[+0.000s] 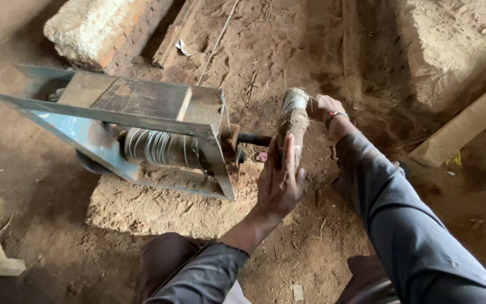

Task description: The person turns a handle to wind metal wire onto a manual winch spool while using their hands to guide the wire.

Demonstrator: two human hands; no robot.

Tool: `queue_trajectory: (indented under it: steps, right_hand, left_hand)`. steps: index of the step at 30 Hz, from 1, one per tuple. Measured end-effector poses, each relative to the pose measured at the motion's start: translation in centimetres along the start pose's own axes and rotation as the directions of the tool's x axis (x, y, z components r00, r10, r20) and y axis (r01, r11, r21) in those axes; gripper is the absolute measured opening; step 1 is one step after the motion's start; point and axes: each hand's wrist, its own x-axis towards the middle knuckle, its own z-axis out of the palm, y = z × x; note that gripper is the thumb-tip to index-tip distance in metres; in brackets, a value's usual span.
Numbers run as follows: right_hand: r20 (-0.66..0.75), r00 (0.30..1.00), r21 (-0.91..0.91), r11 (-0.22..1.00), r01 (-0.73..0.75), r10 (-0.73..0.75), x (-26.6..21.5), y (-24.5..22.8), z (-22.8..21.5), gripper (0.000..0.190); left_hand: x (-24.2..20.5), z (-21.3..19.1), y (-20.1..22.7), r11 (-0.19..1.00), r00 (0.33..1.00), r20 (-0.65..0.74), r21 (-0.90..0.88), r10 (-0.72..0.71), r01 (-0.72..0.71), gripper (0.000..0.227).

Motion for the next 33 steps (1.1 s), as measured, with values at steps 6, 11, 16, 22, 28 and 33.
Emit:
queue_trajectory:
  steps: [6,11,16,22,28,33]
  right_hand:
    - [0.093,0.995,-0.01,1.0,-0.021,0.022,-2.2,-1.8,-0.3,0.051]
    - [0.181,0.983,-0.044,0.999,0.002,0.006,-3.8,-3.0,0.0,0.051]
    - [0.254,0.967,-0.069,0.998,0.012,0.006,-5.5,-3.2,1.0,0.051]
    - [0.334,0.943,-0.087,0.996,0.024,0.006,-8.0,-3.2,2.5,0.051]
    - [0.387,0.922,-0.094,0.995,0.032,0.007,-10.3,-3.4,3.3,0.051]
    - [0.405,0.914,-0.093,0.995,0.033,0.008,-11.8,-4.1,3.5,0.051]
  left_hand:
    - [2.1,1.8,-1.0,0.992,0.992,-0.106,0.12,0.061,-0.048,0.091]
    - [4.5,1.7,-1.0,0.986,0.997,-0.002,0.15,-0.072,0.071,0.092]
    - [7.6,0.6,-0.3,0.938,0.906,0.245,0.093,-0.346,0.333,0.088]
    - [9.2,1.7,-2.1,0.899,0.885,0.245,-0.091,-0.396,0.428,0.089]
    - [8.1,2.7,-3.3,0.878,0.85,0.303,-0.078,-0.43,0.472,0.09]
    - [6.6,2.1,-3.2,0.931,0.898,0.272,-0.016,-0.346,0.364,0.093]
